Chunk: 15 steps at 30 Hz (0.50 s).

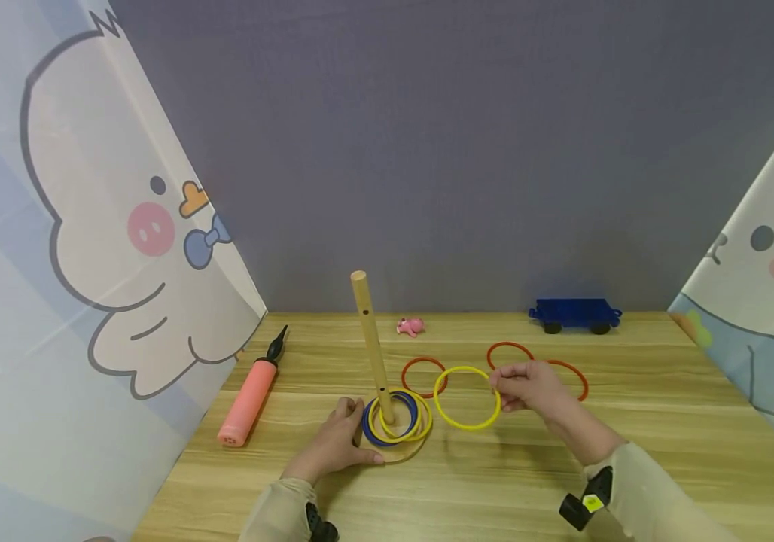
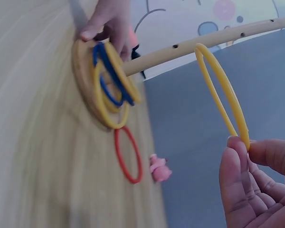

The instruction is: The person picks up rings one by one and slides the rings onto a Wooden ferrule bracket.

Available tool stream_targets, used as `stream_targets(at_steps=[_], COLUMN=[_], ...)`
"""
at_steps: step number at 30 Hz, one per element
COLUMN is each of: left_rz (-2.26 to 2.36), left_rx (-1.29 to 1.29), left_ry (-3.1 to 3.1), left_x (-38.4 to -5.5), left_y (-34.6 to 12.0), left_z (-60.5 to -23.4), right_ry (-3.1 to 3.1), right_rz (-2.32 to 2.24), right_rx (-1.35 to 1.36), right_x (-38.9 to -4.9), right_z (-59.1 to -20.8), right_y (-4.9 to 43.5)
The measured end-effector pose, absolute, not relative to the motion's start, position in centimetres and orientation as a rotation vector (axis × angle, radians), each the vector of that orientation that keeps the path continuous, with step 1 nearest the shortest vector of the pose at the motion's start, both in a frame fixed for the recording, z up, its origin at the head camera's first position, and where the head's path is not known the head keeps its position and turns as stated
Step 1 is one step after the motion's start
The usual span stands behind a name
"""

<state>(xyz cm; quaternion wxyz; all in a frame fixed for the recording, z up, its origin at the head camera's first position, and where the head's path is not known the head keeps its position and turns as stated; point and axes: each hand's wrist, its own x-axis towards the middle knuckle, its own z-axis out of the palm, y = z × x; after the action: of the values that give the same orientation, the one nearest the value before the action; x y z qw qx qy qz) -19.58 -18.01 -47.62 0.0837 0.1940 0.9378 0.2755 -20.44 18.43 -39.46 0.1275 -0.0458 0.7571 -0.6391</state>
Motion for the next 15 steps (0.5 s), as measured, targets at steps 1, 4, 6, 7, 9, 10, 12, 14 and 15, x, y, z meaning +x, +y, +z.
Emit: stream_targets(at_steps=[1,4,6,7,9,10,12,14,15], left_rz=[0.823,0.814,0.818,0.818,0.823,0.825,0.819,0.812,0.81], left_rx=[0.578,0.578,0.575,0.575,0.572,0.571,0.574,0.577,0.579], left_ry=[2.798,2.801,2.8,2.8,2.798,2.797,2.801,2.806,2.809], left_x=[-19.6,-19.6,-19.6,-19.6,-19.6,-19.6,-19.5,-19.6,-19.6], left_y=[-18.0,-18.0,-18.0,-18.0,-18.0,-18.0,-18.0,-18.0,-18.0], left_z=[-47.6,-47.6,-47.6,-47.6,-47.6,-47.6,-47.6,-47.6,-47.6], right_ry=[2.21,2.219,2.215,2.212,2.211,2.211,2.216,2.221,2.224], right_rz=[-1.863,-1.867,-1.867,-1.867,-1.871,-1.873,-1.878,-1.884,-1.886], right_rx=[-0.141,-0.169,-0.193,-0.198,-0.219,-0.236,-0.265,-0.298,-0.311], right_x=[-20.4,-20.4,-20.4,-20.3,-20.2,-20.2,-20.1,-20.0,-20.0], right_z=[-39.1,-38.1,-37.4,-37.0,-36.2,-35.9,-35.0,-34.3,-34.0], right_y=[18.4,18.1,18.0,17.9,17.7,17.6,17.4,17.1,16.9])
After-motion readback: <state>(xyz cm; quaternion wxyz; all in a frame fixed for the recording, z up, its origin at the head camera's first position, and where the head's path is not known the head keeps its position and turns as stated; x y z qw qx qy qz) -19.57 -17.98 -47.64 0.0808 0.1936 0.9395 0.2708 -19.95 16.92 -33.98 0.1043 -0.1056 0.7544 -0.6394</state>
